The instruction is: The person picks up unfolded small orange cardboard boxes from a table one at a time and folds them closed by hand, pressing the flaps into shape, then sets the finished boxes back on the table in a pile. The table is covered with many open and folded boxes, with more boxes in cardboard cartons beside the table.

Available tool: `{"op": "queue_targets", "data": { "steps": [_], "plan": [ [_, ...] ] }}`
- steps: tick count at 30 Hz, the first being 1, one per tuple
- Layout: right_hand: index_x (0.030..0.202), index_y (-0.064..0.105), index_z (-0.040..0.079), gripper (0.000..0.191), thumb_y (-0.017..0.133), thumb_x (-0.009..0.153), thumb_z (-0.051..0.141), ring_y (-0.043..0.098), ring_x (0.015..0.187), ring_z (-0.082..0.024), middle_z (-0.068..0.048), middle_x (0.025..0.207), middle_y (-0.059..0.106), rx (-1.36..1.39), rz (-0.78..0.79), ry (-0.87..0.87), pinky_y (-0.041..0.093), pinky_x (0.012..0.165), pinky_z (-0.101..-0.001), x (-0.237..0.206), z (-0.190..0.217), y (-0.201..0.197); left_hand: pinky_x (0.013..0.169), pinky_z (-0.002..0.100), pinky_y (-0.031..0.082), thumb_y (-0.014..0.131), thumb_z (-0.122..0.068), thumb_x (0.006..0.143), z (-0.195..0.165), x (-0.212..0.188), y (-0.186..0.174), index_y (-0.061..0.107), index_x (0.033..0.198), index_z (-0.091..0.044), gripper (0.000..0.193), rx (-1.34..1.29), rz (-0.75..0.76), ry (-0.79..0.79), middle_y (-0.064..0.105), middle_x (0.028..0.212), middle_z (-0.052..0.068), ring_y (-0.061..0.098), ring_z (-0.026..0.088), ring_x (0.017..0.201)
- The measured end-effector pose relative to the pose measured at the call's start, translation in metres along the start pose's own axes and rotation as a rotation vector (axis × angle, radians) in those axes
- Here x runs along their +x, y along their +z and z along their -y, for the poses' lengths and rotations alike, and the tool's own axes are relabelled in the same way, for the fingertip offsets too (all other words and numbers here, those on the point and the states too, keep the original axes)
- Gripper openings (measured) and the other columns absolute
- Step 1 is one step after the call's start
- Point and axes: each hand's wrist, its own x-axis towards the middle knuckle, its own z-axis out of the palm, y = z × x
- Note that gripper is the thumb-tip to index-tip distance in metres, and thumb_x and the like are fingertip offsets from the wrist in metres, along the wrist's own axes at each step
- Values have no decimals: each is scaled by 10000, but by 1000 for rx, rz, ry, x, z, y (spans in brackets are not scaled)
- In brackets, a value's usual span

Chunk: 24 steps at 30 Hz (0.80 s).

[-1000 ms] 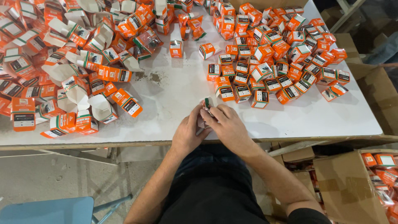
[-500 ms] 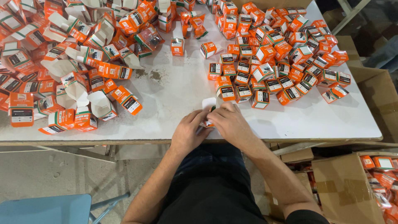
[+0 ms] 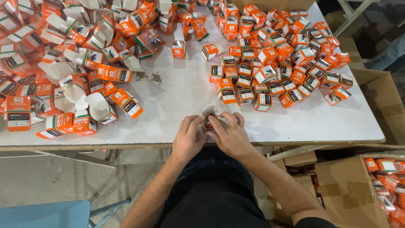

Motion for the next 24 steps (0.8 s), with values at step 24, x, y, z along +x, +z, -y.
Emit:
{"op": "queue_targets", "data": {
  "steps": [24],
  "plan": [
    [1307, 613, 66, 398, 777, 944, 72, 595, 945, -318, -241, 1081, 639, 905, 88, 974, 491, 826, -367, -9, -9, 25, 772, 355, 629, 805, -3, 784, 14, 0, 2, 642, 1001, -34, 274, -181, 165, -61, 616, 1370, 194, 726, 340, 1036]
  ]
}}
